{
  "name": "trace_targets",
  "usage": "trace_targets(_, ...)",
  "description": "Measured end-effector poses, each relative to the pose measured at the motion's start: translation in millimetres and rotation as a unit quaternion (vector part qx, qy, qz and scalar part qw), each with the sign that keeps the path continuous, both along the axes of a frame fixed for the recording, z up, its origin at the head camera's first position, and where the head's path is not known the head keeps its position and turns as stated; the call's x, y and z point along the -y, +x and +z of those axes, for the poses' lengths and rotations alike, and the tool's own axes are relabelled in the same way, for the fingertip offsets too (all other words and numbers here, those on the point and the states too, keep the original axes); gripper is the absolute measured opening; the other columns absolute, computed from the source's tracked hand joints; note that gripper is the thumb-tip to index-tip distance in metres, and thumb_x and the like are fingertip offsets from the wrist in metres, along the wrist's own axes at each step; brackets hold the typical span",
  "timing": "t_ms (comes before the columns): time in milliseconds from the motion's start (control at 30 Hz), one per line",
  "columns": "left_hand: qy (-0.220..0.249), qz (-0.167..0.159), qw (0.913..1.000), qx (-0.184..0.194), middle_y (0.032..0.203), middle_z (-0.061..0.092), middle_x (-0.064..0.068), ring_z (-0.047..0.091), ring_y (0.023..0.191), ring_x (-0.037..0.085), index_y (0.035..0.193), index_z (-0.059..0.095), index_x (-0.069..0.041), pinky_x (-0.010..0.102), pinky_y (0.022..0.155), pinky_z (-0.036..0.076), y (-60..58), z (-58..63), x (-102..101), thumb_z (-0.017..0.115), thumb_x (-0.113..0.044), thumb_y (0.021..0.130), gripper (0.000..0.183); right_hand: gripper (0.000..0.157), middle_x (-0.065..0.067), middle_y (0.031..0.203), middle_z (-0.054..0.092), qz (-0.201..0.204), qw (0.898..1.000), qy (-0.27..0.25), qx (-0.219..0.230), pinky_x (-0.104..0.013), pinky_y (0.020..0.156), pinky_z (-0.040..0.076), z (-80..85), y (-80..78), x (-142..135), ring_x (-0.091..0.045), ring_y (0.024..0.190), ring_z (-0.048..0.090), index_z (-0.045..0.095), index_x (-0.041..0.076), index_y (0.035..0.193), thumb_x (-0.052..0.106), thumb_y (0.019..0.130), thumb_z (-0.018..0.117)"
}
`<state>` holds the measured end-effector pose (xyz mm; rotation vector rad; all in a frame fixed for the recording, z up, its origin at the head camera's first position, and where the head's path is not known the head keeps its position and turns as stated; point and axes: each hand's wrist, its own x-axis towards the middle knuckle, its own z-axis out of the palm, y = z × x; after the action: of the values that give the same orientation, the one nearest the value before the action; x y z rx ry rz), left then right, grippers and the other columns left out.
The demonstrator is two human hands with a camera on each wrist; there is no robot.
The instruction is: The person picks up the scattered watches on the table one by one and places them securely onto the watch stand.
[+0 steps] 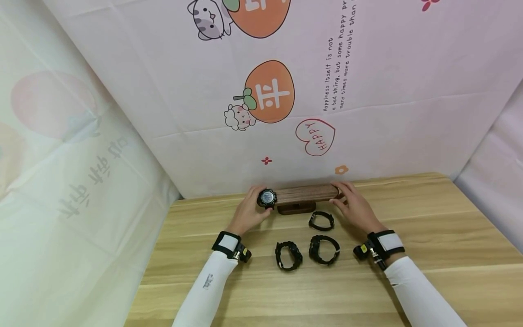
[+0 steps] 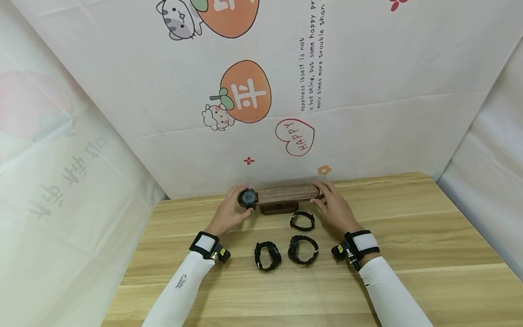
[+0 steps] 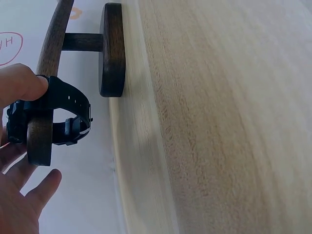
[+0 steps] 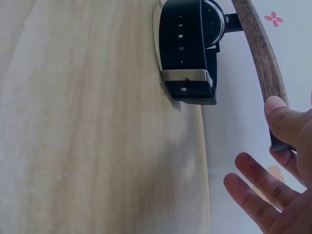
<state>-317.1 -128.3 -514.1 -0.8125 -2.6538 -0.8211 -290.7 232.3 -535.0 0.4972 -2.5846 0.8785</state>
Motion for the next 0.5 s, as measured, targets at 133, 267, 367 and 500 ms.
trace_targets(133, -0.001, -0.005, 1.0, 0.003, 0.145, 0.042, 0.009, 0.04, 0.13, 0.021, 0.145, 0.038, -0.011, 0.042, 0.106, 0.04, -0.4, -0.4, -1.5, 0.075, -0.027, 0.081, 0.076, 0.058, -0.012, 0.137, 0.043, 0.0, 1.0, -0.001, -0.003, -0.042, 0.069, 0.055, 0.0, -0.1, 0.2, -0.025, 0.088, 0.059, 0.041, 0.013, 0.145, 0.022, 0.093, 0.065)
trace_targets(267, -0.01, -0.004, 0.9999, -0.003, 0.145, 0.042, 0.007, 0.039, 0.131, 0.019, 0.144, 0.038, -0.011, 0.04, 0.109, 0.038, -1.0, 0.0, -3.4, 0.075, -0.027, 0.08, 0.076, 0.059, -0.012, 0.137, 0.042, -0.002, 1.0, -0.001, 0.0, -0.042, 0.069, 0.055, 0.5, 0.2, 0.1, -0.025, 0.087, 0.059, 0.041, 0.013, 0.145, 0.02, 0.092, 0.066)
trace_targets(367, -0.012, -0.003, 0.9999, -0.007, 0.144, 0.043, 0.005, 0.039, 0.131, 0.018, 0.144, 0.039, -0.012, 0.039, 0.11, 0.036, -1.3, 0.6, -5.6, 0.077, -0.025, 0.079, 0.076, 0.059, -0.013, 0.138, 0.042, -0.003, 1.0, -0.002, 0.003, -0.042, 0.069, 0.055, 1.4, 0.7, 0.2, -0.026, 0.087, 0.059, 0.041, 0.013, 0.145, 0.02, 0.092, 0.066)
trace_targets(500, -0.011, -0.003, 0.9999, -0.012, 0.143, 0.043, 0.005, 0.039, 0.13, 0.017, 0.144, 0.039, -0.011, 0.039, 0.11, 0.035, -1.6, 0.3, -7.7, 0.077, -0.025, 0.078, 0.076, 0.058, -0.015, 0.138, 0.042, 0.0, 1.0, -0.002, -0.002, -0.043, 0.069, 0.055, 2.2, 0.6, 1.1, -0.028, 0.088, 0.059, 0.041, 0.011, 0.145, 0.019, 0.093, 0.065)
